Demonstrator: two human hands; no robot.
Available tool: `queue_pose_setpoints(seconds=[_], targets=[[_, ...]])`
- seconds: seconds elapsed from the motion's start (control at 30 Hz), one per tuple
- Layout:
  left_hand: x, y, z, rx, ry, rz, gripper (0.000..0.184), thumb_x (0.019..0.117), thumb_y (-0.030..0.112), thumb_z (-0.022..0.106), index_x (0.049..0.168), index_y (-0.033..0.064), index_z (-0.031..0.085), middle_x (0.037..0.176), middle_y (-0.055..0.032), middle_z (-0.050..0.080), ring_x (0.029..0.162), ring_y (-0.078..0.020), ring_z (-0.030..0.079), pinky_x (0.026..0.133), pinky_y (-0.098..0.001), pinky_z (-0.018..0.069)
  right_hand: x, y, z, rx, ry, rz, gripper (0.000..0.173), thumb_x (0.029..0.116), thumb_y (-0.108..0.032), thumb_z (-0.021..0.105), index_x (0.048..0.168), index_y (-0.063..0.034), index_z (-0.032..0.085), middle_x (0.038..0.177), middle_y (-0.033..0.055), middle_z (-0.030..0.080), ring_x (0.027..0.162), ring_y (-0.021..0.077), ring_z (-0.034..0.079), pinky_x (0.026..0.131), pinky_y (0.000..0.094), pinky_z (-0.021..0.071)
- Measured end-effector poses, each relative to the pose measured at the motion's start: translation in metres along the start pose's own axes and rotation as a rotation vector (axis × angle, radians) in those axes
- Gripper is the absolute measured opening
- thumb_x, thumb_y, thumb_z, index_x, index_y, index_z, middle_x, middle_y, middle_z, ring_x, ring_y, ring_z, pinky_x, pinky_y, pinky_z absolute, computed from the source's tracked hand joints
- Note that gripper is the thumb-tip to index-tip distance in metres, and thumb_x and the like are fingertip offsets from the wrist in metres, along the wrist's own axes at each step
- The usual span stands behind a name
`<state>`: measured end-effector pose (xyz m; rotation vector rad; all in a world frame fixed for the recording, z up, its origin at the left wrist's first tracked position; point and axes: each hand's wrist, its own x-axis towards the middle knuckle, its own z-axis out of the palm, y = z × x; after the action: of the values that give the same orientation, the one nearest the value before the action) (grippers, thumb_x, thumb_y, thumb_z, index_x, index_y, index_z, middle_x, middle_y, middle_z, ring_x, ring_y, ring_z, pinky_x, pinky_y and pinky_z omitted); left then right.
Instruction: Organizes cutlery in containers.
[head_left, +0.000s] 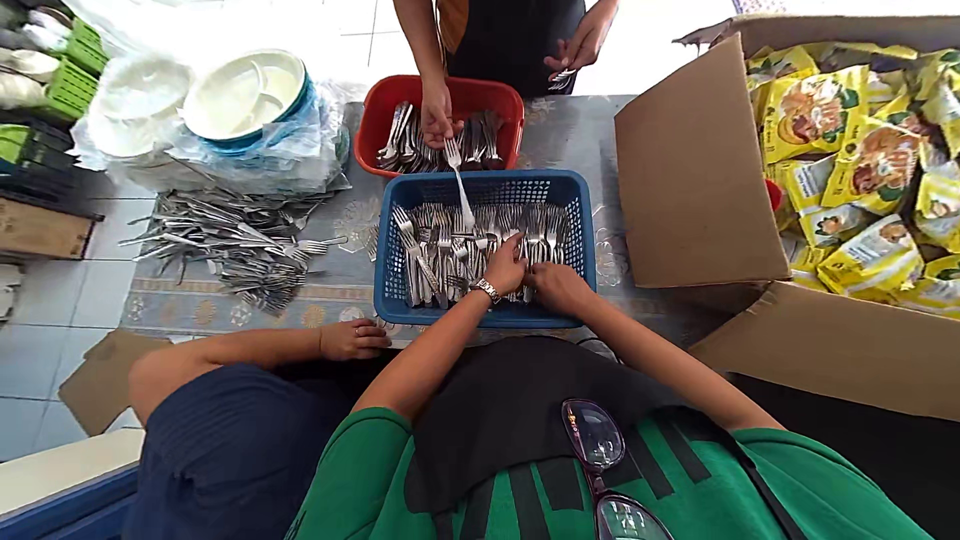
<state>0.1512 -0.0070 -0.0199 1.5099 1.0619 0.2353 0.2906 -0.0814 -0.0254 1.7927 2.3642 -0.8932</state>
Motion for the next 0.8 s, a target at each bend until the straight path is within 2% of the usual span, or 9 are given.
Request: queue_pose_setpoints(seconds=[0.1, 0.2, 0.3, 0.37, 0.4, 0.53, 0.6, 0.67, 0.8], targets=[[0.002, -0.003, 0.0, -0.077, -0.02, 0.051, 0.061, 0.1029, -0.007, 0.046, 0.16, -0.0029, 0.025, 0.163, -0.0245, 0.033, 0.149, -0.0315, 0.04, 0.122, -0.0429, 0.0339, -0.001, -0.003, -0.001, 0.016, 0.04, 0.049, 0.024, 0.0946, -0.001, 0.064, 0.116, -0.0012, 0.073, 0.118, 0.0253, 0.068, 0.113, 0.0449, 0.065, 0.091, 0.062, 0.0526], [-0.01, -0.007, -0.003, -0.143, -0.04, 0.096, 0.061, 0.1024, -0.008, 0.041, 0.161, -0.0026, 0.023, 0.166, -0.0216, 0.029, 0.151, -0.0279, 0.037, 0.121, -0.0405, 0.034, -0.009, -0.004, -0.004, 0.073, 0.131, 0.14, 0.03, 0.0933, 0.004, 0.063, 0.12, -0.0034, 0.073, 0.117, 0.0267, 0.068, 0.111, 0.0472, 0.065, 0.088, 0.0647, 0.0542], [-0.041, -0.008, -0.018, -0.108, 0.057, 0.134, 0.053, 0.1036, -0.001, 0.05, 0.155, -0.0039, 0.036, 0.159, -0.0213, 0.042, 0.145, -0.0282, 0.047, 0.119, -0.0408, 0.0391, -0.012, -0.003, -0.012, 0.16, 0.227, 0.18, 0.027, 0.0958, -0.001, 0.063, 0.12, -0.002, 0.073, 0.116, 0.0268, 0.068, 0.107, 0.0476, 0.067, 0.086, 0.0676, 0.0537], [-0.062, -0.015, -0.034, 0.025, 0.201, 0.14, 0.041, 0.1026, 0.004, 0.056, 0.143, -0.0041, 0.053, 0.143, -0.0211, 0.059, 0.127, -0.0283, 0.063, 0.109, -0.0424, 0.0497, -0.008, -0.005, -0.019, 0.202, 0.203, 0.193, 0.026, 0.1003, -0.011, 0.062, 0.123, -0.0016, 0.071, 0.117, 0.0253, 0.069, 0.11, 0.0455, 0.067, 0.09, 0.0672, 0.0523], [-0.071, -0.021, -0.044, 0.105, 0.274, 0.13, 0.036, 0.1028, 0.006, 0.056, 0.137, -0.0038, 0.059, 0.135, -0.0205, 0.065, 0.118, -0.0278, 0.067, 0.104, -0.0431, 0.0527, -0.005, -0.008, -0.021, 0.212, 0.202, 0.184, 0.026, 0.1004, -0.013, 0.062, 0.122, -0.0015, 0.071, 0.114, 0.0243, 0.071, 0.107, 0.0447, 0.068, 0.089, 0.0674, 0.0526], [-0.094, -0.042, -0.08, 0.372, 0.436, 0.045, 0.027, 0.1019, 0.006, 0.057, 0.124, -0.0029, 0.069, 0.119, -0.0214, 0.071, 0.107, -0.0331, 0.07, 0.099, -0.0499, 0.0532, 0.016, -0.029, -0.022, 0.204, 0.122, 0.206, 0.026, 0.1023, -0.022, 0.062, 0.113, -0.0021, 0.074, 0.104, 0.0231, 0.073, 0.101, 0.0449, 0.07, 0.084, 0.0686, 0.0518], [-0.099, -0.048, -0.086, 0.412, 0.439, -0.01, 0.023, 0.1017, 0.009, 0.06, 0.117, -0.0027, 0.072, 0.113, -0.021, 0.072, 0.102, -0.0347, 0.07, 0.096, -0.0535, 0.0528, 0.034, -0.036, -0.021, 0.216, 0.074, 0.255, 0.033, 0.1043, -0.03, 0.06, 0.11, -0.0014, 0.073, 0.102, 0.0247, 0.073, 0.101, 0.0466, 0.069, 0.084, 0.0692, 0.051], [-0.1, -0.05, -0.085, 0.438, 0.388, -0.098, 0.024, 0.1027, 0.018, 0.062, 0.113, -0.0012, 0.072, 0.109, -0.0201, 0.072, 0.103, -0.0354, 0.069, 0.095, -0.0562, 0.0521, 0.051, -0.04, -0.022, 0.265, 0.046, 0.327, 0.039, 0.1048, -0.036, 0.058, 0.111, 0.0001, 0.073, 0.106, 0.027, 0.071, 0.105, 0.0477, 0.068, 0.087, 0.0699, 0.05], [-0.092, -0.048, -0.081, 0.574, 0.234, -0.257, 0.036, 0.1023, 0.033, 0.064, 0.121, 0.0024, 0.069, 0.117, -0.0202, 0.07, 0.115, -0.0379, 0.066, 0.1, -0.0614, 0.0492, 0.076, -0.048, -0.025, 0.28, 0.038, 0.468, 0.046, 0.1019, -0.044, 0.061, 0.111, -0.0003, 0.072, 0.113, 0.0261, 0.071, 0.111, 0.0453, 0.067, 0.089, 0.0681, 0.0505]])
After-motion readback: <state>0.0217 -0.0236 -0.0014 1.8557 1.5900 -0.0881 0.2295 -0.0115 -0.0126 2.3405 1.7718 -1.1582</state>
